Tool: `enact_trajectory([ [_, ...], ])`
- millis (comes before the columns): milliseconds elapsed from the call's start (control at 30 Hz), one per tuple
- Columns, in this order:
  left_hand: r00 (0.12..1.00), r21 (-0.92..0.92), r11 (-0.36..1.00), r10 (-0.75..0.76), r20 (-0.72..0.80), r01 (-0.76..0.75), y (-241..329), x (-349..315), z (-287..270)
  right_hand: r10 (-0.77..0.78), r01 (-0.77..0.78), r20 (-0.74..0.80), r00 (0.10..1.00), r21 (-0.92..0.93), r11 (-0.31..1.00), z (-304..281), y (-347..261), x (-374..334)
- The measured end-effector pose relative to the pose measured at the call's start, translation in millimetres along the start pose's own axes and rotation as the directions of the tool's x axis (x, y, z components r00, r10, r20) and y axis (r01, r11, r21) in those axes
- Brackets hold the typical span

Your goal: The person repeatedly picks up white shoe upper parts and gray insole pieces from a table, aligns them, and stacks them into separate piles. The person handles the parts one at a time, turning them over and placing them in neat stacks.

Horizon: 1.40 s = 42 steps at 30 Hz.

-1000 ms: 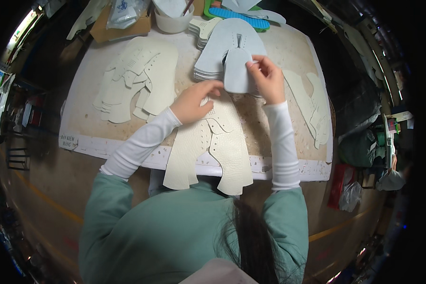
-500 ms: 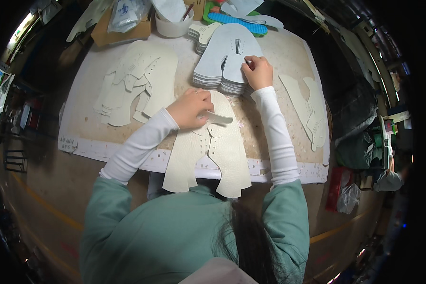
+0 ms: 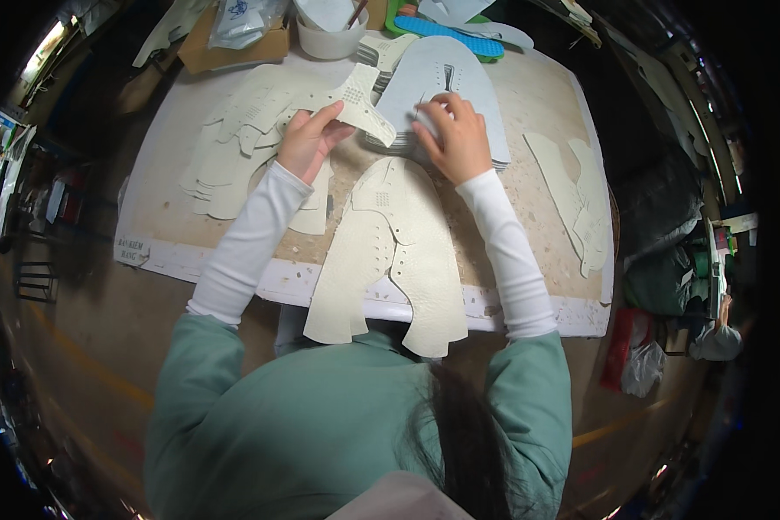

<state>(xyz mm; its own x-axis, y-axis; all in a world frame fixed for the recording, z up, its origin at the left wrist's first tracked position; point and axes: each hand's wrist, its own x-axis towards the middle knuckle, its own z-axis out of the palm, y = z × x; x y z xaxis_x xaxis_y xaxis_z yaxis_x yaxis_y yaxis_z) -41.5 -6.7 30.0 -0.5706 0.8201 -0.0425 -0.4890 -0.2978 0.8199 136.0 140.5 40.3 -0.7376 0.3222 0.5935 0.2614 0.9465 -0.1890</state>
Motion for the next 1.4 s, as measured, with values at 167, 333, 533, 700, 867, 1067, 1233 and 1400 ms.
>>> enact_trajectory([
  [167, 0.997, -0.026, 1.000, -0.003, 0.082, 0.005, -3.8, -0.6, 0.2, -0.238, 0.146, 0.222, 0.945, 0.365, 0.919, 4.1, -42.7, -35.3],
  [333, 0.979, 0.063, 0.995, 0.059, 0.194, -0.073, -4.0, -7.7, 9.2, -0.131, 0.026, 0.305, 0.943, 0.328, 0.944, -5.6, -54.6, -51.3],
  [533, 0.968, 0.074, 0.997, 0.016, 0.250, -0.036, -10.8, -17.4, 22.0, 0.139, -0.293, 0.303, 0.943, 0.555, 0.779, -50.3, -41.5, -38.8],
  [700, 0.918, 0.110, 0.992, -0.099, 0.384, 0.060, -27.8, -35.7, 31.3, 0.422, -0.402, 0.287, 0.860, 0.890, 0.214, -47.0, -37.7, -22.6],
  [867, 0.868, 0.179, 0.969, -0.234, 0.437, 0.171, -33.2, -43.1, 34.7, 0.513, -0.507, 0.276, 0.813, 0.770, 0.388, -26.9, -28.3, -20.3],
  [1067, 0.900, 0.125, 0.978, -0.201, 0.387, 0.165, -33.1, -48.3, 39.1, 0.497, -0.470, 0.197, 0.845, 0.716, 0.516, -23.7, -27.4, -23.7],
  [1233, 0.953, 0.065, 0.992, -0.125, 0.276, 0.111, -30.1, -46.0, 40.4, 0.461, -0.442, 0.105, 0.881, 0.530, 0.723, -28.6, -40.5, -28.0],
  [1400, 0.957, 0.340, 0.935, -0.185, 0.222, 0.102, -2.5, -27.0, 20.2, 0.455, -0.526, 0.308, 0.836, 0.690, 0.498, -38.8, -37.2, -30.8],
])
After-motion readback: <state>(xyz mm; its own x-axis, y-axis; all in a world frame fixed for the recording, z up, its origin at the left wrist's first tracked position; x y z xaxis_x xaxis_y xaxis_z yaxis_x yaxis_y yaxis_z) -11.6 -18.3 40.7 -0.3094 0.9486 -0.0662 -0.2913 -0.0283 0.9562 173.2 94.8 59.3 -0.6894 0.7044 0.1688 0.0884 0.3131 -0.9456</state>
